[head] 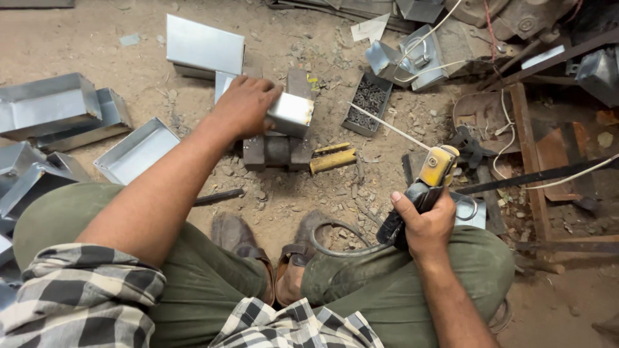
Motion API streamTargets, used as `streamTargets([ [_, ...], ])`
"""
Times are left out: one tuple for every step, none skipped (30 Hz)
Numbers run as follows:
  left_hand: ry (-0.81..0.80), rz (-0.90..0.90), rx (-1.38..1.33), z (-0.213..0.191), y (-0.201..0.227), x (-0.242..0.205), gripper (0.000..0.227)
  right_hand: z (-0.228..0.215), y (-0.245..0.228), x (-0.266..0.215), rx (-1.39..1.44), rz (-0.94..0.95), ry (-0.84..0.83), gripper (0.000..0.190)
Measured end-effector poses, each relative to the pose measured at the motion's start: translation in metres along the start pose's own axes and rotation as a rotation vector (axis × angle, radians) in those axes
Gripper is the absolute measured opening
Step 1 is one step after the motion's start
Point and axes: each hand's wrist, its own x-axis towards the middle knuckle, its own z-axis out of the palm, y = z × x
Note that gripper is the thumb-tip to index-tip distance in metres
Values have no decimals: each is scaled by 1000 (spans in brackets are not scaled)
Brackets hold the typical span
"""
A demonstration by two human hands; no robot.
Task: The person joins metal plates together by hand using a welding tool, positioning the plates and applying heat to the edges while holding the welding rod. The person also uses a small hammer to tap the edges of the metal pieces.
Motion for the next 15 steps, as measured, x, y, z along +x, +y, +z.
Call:
streamTargets([
  [-5, -4, -2, 2, 1, -2, 92, -1, 1, -1, 0, 4, -6, 37],
  [68, 6, 14, -2, -1, -5, 92, 0, 2, -1, 19, 23, -5, 35],
  [141, 17, 30, -9, -2, -9, 93, 1, 3, -1, 38, 43, -4, 34],
  [135, 4, 30, -18, -4, -16, 93, 1, 4, -1, 42, 44, -17, 34],
  [51, -48, -23, -32, -12, -22, 94, 1, 6, -2, 36, 56, -13, 33],
  [-29, -107, -74, -45, -22, -30, 95, 1, 7, -1, 33, 62, -14, 32],
  [-17, -141, -90, -56, -38, -47, 95, 0, 7, -1, 40, 59, -32, 32],
  [-2, -176, -100, -67, -60, -69, 96, 0, 7, -2, 93, 54, -27, 33],
  [111, -199, -97, -75, -86, -95, 95, 1, 7, -3, 147, 51, -23, 34],
  [222, -231, -95, -78, -113, -128, 93, 0, 8, -4, 156, 47, -47, 34],
  [240, -281, -88, -75, -137, -166, 98, -2, 8, -4, 213, 54, -48, 35],
  [259, -327, -76, -75, -162, -209, 102, -2, 8, -5, 273, 62, -42, 36],
  [445, -229, 377, -70, -179, -254, 110, -2, 7, -6, 285, 59, -61, 36],
  [623, -119, 833, -57, -190, -286, 118, -5, 6, -6, 338, 76, -64, 35],
  [68, -387, 759, -51, -201, -326, 118, -6, 4, -7, 390, 93, -67, 33],
])
